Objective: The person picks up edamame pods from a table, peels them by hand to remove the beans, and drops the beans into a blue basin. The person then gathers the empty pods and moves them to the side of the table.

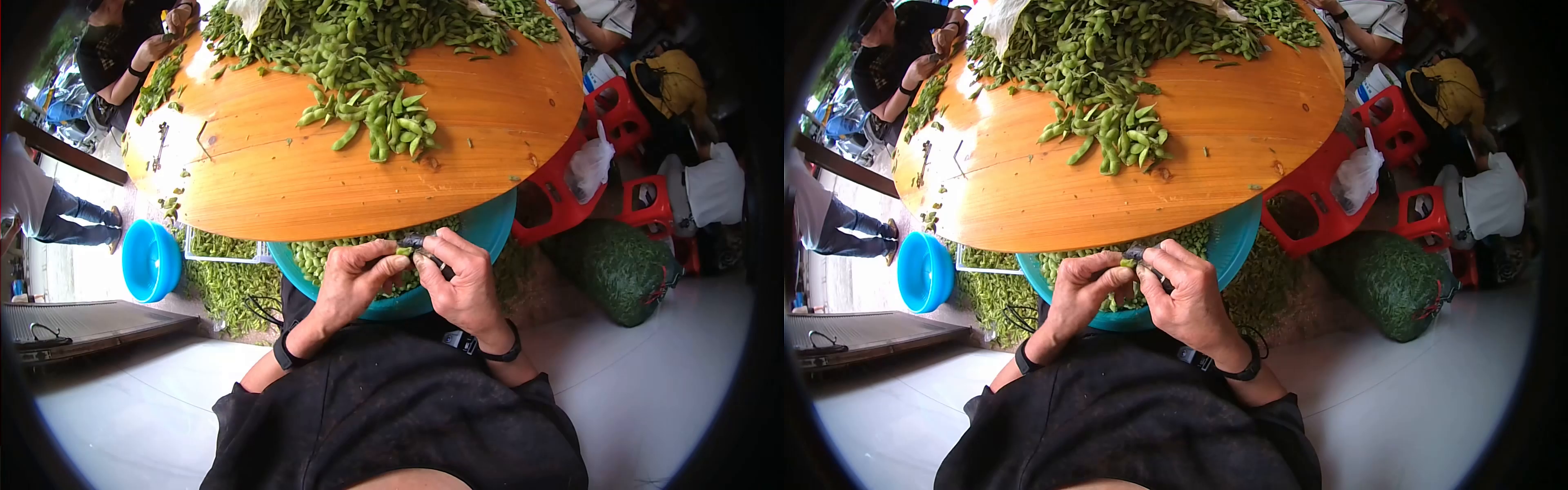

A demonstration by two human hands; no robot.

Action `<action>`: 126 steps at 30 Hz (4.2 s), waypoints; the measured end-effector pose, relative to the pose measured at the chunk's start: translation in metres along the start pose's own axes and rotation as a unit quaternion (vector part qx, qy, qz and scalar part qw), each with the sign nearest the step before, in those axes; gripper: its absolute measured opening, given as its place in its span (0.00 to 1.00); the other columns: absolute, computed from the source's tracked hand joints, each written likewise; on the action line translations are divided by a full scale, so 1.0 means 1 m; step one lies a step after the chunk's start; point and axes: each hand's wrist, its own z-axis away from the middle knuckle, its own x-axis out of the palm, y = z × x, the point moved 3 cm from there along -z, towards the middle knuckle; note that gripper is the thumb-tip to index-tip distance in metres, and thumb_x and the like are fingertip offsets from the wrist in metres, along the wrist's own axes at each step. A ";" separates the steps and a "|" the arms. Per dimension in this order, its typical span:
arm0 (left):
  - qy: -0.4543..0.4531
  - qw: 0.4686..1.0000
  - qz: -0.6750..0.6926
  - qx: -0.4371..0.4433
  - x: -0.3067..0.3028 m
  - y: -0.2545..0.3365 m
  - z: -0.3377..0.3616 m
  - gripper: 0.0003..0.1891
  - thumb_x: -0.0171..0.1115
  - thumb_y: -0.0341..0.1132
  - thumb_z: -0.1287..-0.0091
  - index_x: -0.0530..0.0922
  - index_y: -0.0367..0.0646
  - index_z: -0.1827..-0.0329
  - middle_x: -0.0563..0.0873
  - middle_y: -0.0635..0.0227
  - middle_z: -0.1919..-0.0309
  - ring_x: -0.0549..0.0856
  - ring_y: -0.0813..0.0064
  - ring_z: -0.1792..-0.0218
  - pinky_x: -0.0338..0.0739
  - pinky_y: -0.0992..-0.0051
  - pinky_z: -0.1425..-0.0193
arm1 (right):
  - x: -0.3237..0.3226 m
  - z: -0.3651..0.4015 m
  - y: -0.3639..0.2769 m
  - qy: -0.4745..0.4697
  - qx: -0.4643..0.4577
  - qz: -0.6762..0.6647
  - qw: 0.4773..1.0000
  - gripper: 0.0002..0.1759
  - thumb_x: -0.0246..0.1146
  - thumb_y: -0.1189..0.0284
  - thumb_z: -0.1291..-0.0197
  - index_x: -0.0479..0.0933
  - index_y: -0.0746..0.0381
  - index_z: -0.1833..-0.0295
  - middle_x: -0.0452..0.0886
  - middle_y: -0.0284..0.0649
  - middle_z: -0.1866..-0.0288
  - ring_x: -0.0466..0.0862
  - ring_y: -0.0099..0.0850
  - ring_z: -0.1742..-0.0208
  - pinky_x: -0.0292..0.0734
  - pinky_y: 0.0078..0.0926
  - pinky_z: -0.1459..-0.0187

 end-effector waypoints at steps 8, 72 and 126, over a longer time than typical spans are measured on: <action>-0.133 0.971 0.151 -0.127 -0.002 0.002 -0.003 0.15 0.56 0.39 0.23 0.83 0.34 0.59 0.87 0.66 0.68 0.84 0.79 0.71 0.78 0.77 0.68 | 0.004 0.002 0.006 -0.019 0.026 -0.003 0.999 0.06 0.62 0.84 0.42 0.78 0.70 0.59 0.76 0.45 0.69 0.80 0.41 0.70 0.75 0.32 0.69; 0.143 0.938 -0.168 0.269 0.003 0.029 0.009 0.07 0.71 0.21 0.38 0.78 0.34 0.66 0.84 0.66 0.75 0.84 0.79 0.75 0.78 0.79 0.68 | 0.006 -0.011 0.014 -0.064 0.221 -0.340 0.912 0.12 0.57 0.76 0.28 0.78 0.71 0.46 0.68 0.25 0.77 0.65 0.12 0.79 0.61 0.14 0.78; 0.031 0.948 0.295 -0.119 0.034 0.013 0.002 0.11 0.43 0.31 0.28 0.74 0.39 0.52 0.74 0.75 0.72 0.70 0.85 0.75 0.68 0.82 0.71 | 0.012 0.007 0.003 0.085 -0.071 0.114 0.987 0.08 0.62 0.85 0.43 0.78 0.69 0.57 0.77 0.47 0.67 0.81 0.45 0.69 0.76 0.34 0.69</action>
